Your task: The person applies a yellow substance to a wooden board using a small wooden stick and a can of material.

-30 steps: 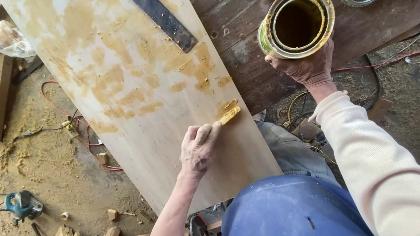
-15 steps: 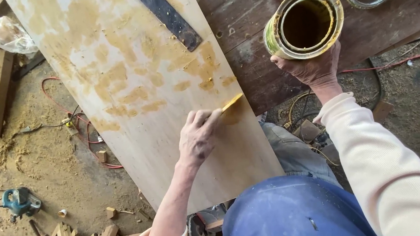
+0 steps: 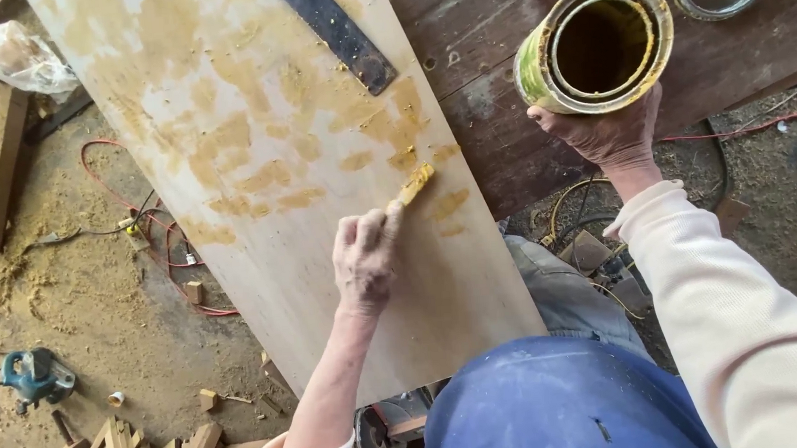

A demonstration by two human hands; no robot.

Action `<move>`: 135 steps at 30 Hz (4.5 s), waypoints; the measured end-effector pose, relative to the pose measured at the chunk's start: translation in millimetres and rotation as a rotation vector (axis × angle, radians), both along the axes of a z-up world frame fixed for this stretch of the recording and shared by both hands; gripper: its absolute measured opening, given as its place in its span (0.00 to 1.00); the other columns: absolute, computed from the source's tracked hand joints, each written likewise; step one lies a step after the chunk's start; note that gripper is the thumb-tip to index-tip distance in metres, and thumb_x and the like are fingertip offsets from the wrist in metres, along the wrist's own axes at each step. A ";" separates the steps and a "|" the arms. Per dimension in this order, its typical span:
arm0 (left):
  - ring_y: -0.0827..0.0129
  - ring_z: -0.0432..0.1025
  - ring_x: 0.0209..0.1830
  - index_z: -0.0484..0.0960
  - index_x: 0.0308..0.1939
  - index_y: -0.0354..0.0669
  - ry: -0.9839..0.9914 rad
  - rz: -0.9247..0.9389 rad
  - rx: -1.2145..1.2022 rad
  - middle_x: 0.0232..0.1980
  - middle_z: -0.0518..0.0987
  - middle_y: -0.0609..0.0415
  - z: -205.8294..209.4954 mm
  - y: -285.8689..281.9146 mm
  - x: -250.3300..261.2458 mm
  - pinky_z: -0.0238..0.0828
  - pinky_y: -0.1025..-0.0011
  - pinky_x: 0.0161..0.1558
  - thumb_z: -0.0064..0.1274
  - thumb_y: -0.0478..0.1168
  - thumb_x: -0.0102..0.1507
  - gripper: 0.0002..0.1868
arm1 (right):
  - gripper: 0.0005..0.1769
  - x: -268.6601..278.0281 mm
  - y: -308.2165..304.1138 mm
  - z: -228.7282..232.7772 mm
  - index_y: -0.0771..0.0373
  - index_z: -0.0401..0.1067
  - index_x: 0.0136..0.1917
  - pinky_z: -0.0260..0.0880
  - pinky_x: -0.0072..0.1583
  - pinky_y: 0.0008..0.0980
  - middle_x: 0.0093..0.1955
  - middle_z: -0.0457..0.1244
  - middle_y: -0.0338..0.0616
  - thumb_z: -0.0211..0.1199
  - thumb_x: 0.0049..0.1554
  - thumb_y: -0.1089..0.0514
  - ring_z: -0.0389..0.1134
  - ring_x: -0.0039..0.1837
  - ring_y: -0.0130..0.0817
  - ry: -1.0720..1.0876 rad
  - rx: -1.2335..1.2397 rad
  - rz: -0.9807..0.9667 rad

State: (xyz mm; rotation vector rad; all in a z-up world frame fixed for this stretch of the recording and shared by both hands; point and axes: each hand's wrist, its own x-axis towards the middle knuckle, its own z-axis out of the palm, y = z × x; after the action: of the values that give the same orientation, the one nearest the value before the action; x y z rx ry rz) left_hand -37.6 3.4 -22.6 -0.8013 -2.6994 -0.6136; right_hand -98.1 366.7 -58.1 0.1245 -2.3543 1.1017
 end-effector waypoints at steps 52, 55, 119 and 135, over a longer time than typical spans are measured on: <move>0.59 0.66 0.36 0.84 0.57 0.48 0.070 0.278 -0.014 0.41 0.67 0.53 -5.8 19.6 -12.6 0.69 0.65 0.45 0.45 0.26 0.60 0.25 | 0.42 -15.1 -7.2 33.6 0.84 0.73 0.58 0.71 0.58 0.62 0.55 0.68 0.74 0.86 0.39 0.55 0.71 0.56 0.72 0.104 0.037 -0.037; 0.59 0.66 0.36 0.84 0.56 0.48 0.084 0.327 0.014 0.40 0.67 0.54 7.6 29.1 -24.0 0.69 0.66 0.42 0.46 0.28 0.63 0.21 | 0.41 -17.2 -6.8 37.6 0.84 0.72 0.57 0.71 0.58 0.63 0.53 0.68 0.75 0.87 0.38 0.57 0.71 0.55 0.73 0.124 0.048 -0.028; 0.57 0.67 0.42 0.75 0.69 0.51 -0.107 0.309 -0.104 0.47 0.69 0.52 12.1 -43.0 77.1 0.74 0.65 0.30 0.48 0.23 0.64 0.30 | 0.51 -5.3 10.5 -13.9 0.71 0.72 0.69 0.63 0.68 0.51 0.67 0.67 0.61 0.64 0.56 0.23 0.67 0.69 0.59 -0.046 0.384 -0.102; 0.60 0.68 0.42 0.68 0.73 0.53 -0.298 0.330 -0.155 0.49 0.67 0.49 17.4 -53.1 89.8 0.78 0.66 0.20 0.53 0.31 0.66 0.31 | 0.52 -6.2 11.0 -13.0 0.72 0.72 0.70 0.62 0.70 0.52 0.68 0.67 0.62 0.66 0.56 0.23 0.65 0.71 0.59 -0.081 0.366 -0.101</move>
State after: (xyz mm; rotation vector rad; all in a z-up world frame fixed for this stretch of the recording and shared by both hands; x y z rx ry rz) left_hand 52.1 -49.6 -5.1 -0.2983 -3.0861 -0.4812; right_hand -104.3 377.6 -71.1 0.0914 -2.5824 0.6307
